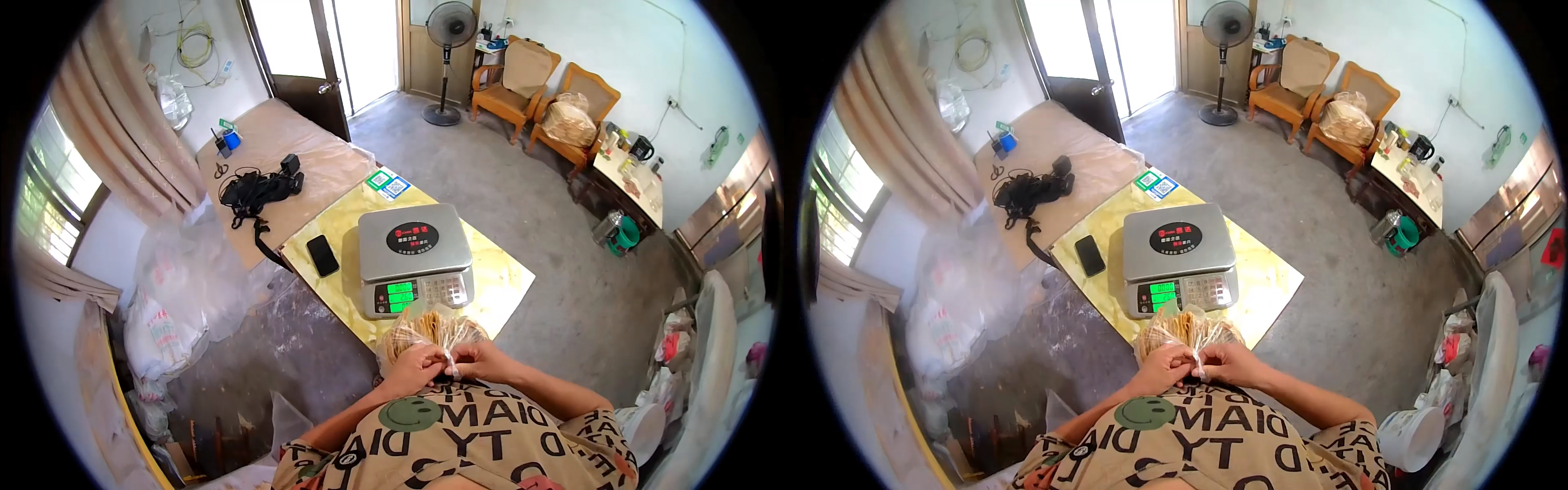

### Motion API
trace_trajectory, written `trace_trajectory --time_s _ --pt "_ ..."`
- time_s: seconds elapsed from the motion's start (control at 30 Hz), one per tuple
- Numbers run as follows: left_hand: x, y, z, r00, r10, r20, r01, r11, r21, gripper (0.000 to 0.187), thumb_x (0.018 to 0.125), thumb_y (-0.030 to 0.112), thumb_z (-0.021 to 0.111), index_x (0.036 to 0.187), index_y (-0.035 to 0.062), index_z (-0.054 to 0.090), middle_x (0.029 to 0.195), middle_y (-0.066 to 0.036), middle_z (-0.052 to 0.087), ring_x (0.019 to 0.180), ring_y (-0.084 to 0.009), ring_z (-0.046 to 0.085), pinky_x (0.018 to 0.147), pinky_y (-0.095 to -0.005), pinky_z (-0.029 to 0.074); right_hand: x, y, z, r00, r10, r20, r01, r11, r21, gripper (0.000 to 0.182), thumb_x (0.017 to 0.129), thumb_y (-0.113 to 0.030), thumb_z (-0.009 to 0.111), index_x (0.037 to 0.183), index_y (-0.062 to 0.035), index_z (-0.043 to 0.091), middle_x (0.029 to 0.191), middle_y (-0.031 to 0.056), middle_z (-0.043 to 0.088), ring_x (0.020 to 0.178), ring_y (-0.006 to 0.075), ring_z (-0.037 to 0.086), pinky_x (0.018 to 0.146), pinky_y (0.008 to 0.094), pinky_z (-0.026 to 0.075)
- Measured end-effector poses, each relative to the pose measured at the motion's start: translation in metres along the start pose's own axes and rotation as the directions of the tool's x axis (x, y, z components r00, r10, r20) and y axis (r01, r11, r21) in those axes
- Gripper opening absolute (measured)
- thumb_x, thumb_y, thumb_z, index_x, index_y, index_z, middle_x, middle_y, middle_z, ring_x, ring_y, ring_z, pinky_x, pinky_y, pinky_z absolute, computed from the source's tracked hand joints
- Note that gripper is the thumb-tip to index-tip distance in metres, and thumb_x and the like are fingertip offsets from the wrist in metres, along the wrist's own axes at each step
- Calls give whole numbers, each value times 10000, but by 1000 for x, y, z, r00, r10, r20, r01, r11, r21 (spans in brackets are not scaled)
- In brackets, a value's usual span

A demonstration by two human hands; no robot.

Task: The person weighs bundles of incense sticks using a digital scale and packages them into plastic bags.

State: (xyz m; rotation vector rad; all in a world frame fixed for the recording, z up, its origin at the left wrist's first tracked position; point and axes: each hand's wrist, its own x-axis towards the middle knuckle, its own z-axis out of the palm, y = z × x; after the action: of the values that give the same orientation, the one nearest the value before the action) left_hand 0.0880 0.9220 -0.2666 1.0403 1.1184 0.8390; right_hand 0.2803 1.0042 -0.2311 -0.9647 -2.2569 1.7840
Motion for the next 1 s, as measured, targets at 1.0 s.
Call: trace_trajectory --time_s 1.0 --pt "-3 -24 2 997 78 -10 -53 580 -813 102 925 71 513 974 9 579 1039 -20 590 1000 -135 539 896 -262 409 -3 20 29 924 96 -370 119 848 517 206 931 -149 544 1049 -27 660 839 7 636 789 75 565 715 249 461"
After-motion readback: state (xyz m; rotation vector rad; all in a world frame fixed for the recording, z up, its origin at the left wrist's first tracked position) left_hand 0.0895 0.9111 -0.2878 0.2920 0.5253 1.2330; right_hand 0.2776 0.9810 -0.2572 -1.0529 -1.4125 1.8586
